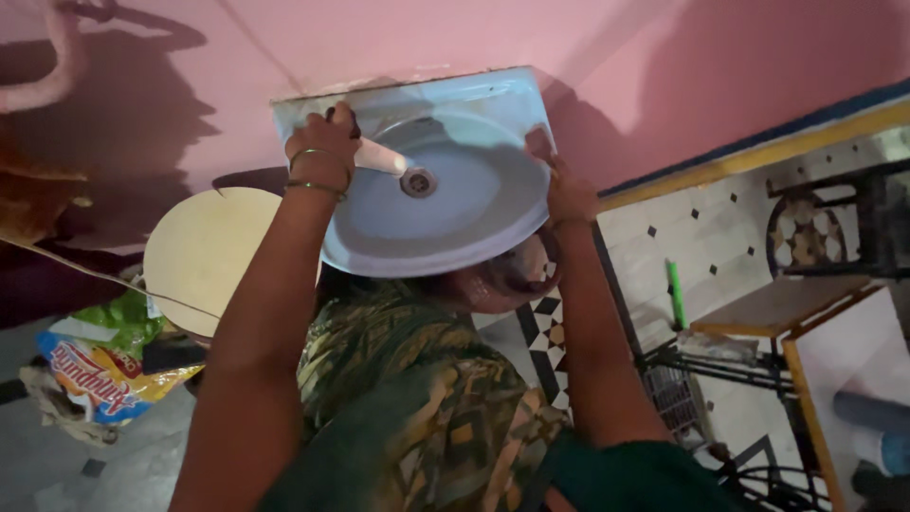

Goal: The person scrubs a white wall-mounted sink with a small reddish sponge under running water. They repeatedly wipe the basin and faucet area, rinsing the sponge and continuing to clean the sink surface throughout the clip.

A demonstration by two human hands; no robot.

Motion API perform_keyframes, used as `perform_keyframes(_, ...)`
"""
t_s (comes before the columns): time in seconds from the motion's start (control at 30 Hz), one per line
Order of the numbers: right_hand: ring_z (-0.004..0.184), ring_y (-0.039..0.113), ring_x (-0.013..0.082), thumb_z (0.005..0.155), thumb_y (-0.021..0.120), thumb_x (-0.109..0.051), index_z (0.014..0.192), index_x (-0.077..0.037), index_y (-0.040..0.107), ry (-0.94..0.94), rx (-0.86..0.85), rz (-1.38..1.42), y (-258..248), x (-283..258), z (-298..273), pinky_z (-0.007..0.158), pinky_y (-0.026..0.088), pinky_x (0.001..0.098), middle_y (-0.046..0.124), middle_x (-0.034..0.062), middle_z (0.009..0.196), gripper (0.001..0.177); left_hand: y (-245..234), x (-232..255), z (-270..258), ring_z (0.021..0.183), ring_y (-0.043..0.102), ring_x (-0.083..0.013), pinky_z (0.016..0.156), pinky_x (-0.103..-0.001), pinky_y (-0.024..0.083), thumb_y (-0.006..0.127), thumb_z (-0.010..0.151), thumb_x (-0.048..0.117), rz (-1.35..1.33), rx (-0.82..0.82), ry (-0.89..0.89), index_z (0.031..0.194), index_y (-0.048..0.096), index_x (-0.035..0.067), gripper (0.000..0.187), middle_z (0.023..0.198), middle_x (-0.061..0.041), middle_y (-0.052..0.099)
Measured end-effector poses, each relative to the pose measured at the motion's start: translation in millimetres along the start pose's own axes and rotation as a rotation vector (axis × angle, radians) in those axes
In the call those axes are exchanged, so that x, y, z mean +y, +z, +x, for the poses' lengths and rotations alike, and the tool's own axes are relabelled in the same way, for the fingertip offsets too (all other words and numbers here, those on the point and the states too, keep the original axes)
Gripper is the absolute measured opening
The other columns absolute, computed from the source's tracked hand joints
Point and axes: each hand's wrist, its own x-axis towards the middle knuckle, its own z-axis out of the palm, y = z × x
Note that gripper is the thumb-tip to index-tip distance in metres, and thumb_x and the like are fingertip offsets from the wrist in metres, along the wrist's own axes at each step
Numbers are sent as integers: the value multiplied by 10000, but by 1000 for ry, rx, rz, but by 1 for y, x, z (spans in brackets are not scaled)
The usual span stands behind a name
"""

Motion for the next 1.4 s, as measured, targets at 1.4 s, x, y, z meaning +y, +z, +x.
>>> perform_keyframes(1.4,832,702,381,1024,508,-325,1435,-352,582,-679,85,277,-1,-145,9,733,539,529,749,158,937,418,72,10,15,890,721,-232,663,-372,613,587,987,188,150,384,-182,1552,402,48,611,1220,-120,578)
